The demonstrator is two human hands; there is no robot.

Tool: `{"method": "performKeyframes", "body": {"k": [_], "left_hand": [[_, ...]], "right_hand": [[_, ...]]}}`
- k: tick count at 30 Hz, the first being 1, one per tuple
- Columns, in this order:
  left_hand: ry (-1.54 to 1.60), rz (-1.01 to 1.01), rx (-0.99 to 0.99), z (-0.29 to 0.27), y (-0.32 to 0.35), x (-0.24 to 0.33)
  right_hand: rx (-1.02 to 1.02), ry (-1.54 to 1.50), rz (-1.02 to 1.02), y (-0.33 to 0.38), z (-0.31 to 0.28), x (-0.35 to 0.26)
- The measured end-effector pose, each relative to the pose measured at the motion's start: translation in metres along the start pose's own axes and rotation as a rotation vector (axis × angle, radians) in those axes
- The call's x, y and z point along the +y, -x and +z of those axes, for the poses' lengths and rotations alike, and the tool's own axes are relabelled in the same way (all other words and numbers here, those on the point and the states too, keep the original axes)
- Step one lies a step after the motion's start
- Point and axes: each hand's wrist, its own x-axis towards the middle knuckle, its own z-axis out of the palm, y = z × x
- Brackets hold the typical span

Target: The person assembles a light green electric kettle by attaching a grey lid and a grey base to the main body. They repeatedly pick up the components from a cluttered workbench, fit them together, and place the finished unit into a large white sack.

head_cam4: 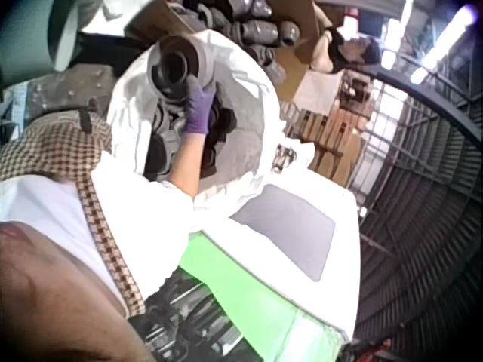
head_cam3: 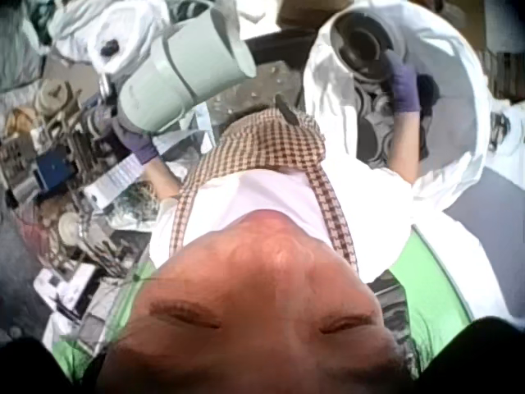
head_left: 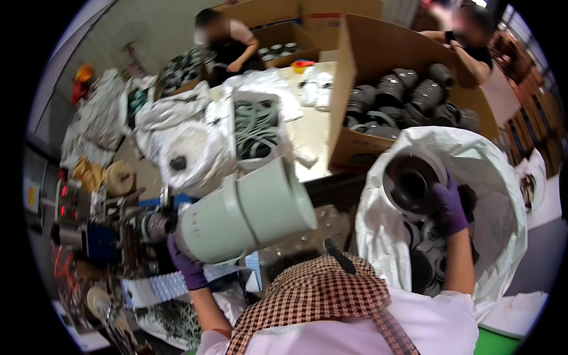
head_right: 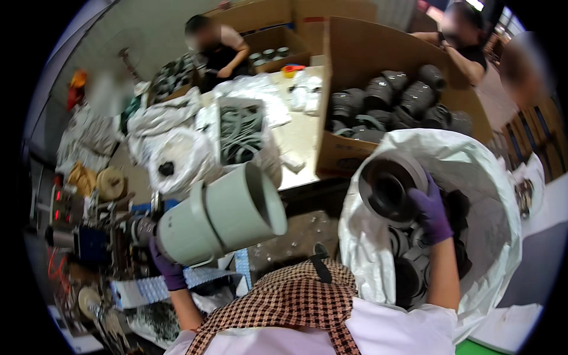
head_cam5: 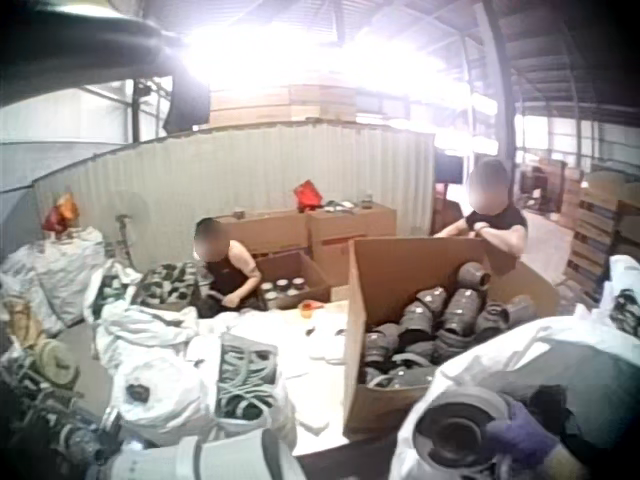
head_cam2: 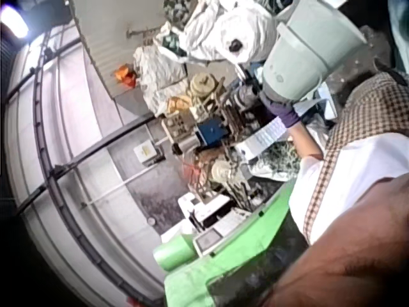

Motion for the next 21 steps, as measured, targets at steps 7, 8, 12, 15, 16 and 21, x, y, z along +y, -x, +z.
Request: {"method": "performKeyframes", "body": {"k": [7, 8, 12, 15, 16, 21], "left_hand": [[0.004, 0.018, 0.002, -0.025, 0.036, 0.009], [-0.049, 0.024, 0.026, -0.037, 0.035, 0.008], [-0.321, 0.086, 0.051, -0.062, 0.034, 0.033], [0.234, -0.186, 0.270, -0.096, 0.031, 0.005], [0.410, -0.267, 0.295, -0.094, 0.025, 0.004], [0.131, -0.199, 0.303, -0.076, -0.002, 0.027]], "right_hand": [[-0.198, 0.027, -0.611, -0.019, 0.277, 0.045], [-0.275, 0.069, -0.741, -0.015, 0.302, 0.042], [-0.420, 0.059, -0.768, -0.001, 0.337, 0.061], [-0.483, -0.014, -0.719, 0.020, 0.366, 0.054], [-0.490, -0.023, -0.689, 0.021, 0.368, 0.053], [-0.373, -0.107, -0.690, 0.022, 0.380, 0.074]]}}
